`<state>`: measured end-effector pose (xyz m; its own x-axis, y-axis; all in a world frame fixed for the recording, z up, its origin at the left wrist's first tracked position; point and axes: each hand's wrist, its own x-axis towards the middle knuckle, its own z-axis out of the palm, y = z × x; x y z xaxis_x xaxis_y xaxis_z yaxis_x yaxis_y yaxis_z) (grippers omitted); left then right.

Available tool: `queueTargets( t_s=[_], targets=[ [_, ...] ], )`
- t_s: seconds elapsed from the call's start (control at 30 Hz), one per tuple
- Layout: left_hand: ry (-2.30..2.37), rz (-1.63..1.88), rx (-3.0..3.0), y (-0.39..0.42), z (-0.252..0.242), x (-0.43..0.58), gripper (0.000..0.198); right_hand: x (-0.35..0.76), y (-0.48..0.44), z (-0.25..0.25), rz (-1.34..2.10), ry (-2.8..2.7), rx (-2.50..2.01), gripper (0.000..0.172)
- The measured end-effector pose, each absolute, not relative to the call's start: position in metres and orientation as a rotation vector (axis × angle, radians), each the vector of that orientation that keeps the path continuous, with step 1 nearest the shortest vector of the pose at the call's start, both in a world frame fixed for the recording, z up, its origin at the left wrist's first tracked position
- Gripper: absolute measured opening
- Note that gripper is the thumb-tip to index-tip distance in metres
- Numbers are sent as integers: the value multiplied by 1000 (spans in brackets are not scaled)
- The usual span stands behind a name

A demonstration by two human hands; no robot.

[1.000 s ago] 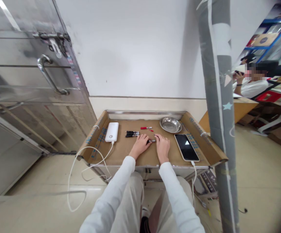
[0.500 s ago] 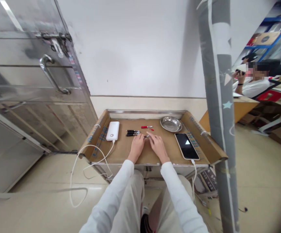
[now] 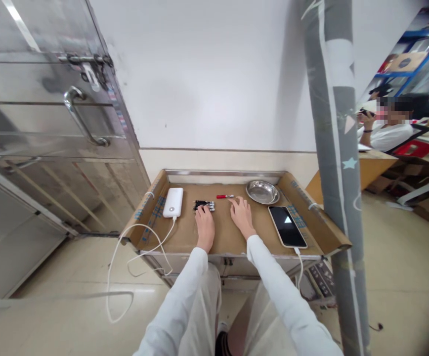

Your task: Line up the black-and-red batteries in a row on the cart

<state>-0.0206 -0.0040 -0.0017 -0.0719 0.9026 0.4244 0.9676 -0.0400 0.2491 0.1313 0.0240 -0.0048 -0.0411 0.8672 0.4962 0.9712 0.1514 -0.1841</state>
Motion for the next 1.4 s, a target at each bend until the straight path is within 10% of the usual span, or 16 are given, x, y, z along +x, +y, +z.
queueTargets(
  t_s=[1.4],
  targets=[
    [-1671, -892, -2416, 41, -8, 24, 20, 138, 26, -6, -211, -1886, -1830, 21]
  ],
)
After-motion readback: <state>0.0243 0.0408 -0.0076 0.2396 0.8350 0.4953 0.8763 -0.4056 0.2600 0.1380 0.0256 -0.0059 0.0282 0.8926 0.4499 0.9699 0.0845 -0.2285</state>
